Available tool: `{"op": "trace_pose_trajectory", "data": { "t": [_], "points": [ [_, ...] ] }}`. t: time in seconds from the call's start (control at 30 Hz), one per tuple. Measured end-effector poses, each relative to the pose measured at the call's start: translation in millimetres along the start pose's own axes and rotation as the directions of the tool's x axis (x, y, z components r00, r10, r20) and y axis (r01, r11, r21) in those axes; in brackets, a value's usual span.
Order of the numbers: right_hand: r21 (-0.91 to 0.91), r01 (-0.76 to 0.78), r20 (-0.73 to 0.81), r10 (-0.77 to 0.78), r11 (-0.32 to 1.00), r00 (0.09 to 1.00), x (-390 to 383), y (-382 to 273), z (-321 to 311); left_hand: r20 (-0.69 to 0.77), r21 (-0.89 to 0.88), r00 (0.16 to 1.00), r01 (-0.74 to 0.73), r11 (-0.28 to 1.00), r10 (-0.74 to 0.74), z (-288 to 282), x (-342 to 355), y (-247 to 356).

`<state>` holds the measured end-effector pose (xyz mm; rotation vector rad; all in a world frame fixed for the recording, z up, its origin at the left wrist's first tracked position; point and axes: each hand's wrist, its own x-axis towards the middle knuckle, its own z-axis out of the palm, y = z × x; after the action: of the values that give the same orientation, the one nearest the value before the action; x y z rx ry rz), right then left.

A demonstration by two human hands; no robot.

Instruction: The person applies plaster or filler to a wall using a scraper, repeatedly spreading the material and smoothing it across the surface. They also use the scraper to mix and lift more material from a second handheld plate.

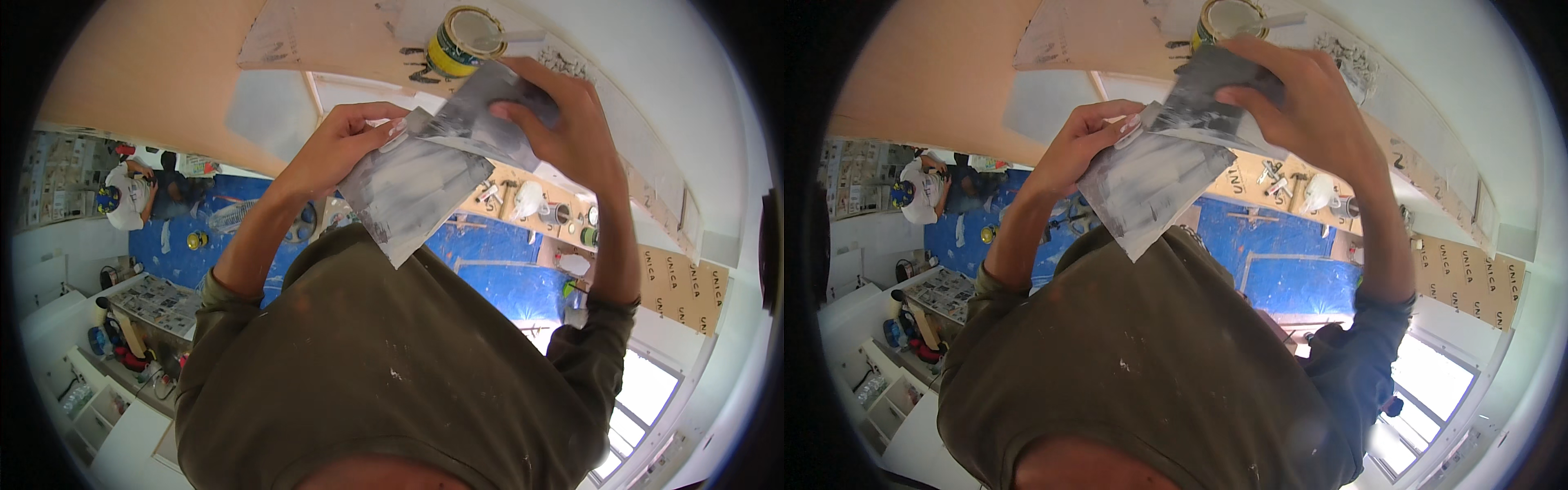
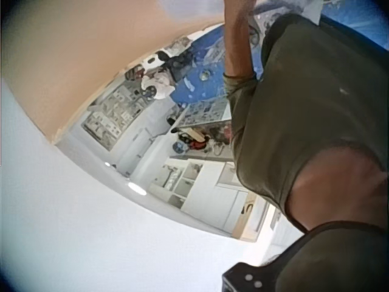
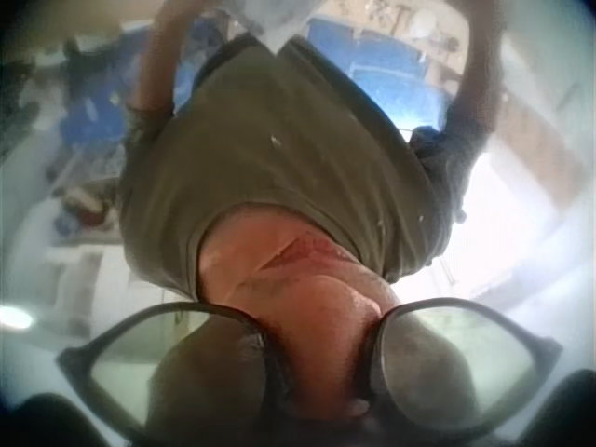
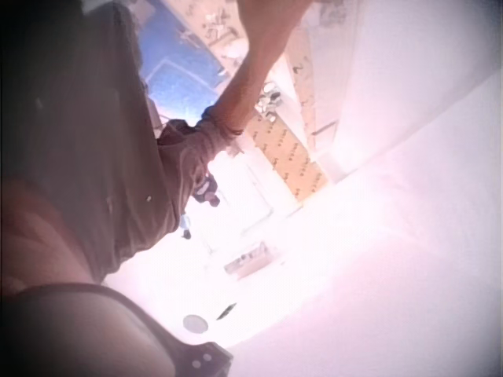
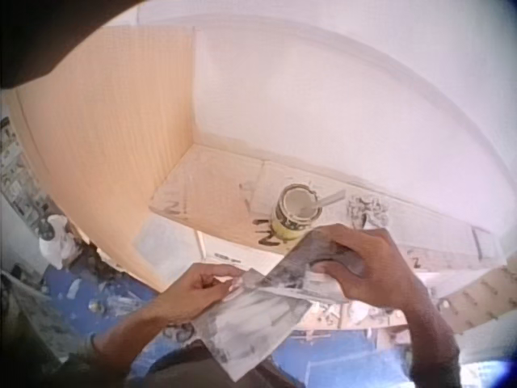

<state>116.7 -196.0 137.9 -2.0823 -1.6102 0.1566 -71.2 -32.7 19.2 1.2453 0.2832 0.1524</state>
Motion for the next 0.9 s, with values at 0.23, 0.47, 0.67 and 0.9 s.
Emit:
{"op": "trace_pose_trajectory", "data": {
  "t": [0.23,0.47,0.67,0.9],
  "points": [
    [-0.025,0.130,0.112,-0.126,0.991,0.986,15.9,0.2,16.4,-0.005,-0.195,0.998,0.065,0.979,-0.068,5.4,-8.6,-5.5],
    [0.094,0.111,0.188,-0.127,0.989,0.974,19.7,12.4,27.5,-0.006,-0.190,0.983,0.178,0.965,-0.183,5.2,-10.9,-5.5],
    [0.096,0.069,0.306,-0.095,0.993,0.947,23.7,13.1,33.9,0.062,-0.239,0.976,0.220,0.946,-0.211,2.8,-7.9,-19.3],
    [0.277,0.056,0.413,-0.171,0.959,0.894,32.0,15.9,47.3,0.092,-0.296,0.958,0.288,0.911,-0.273,9.0,-1.9,-21.2]
  ]
}}
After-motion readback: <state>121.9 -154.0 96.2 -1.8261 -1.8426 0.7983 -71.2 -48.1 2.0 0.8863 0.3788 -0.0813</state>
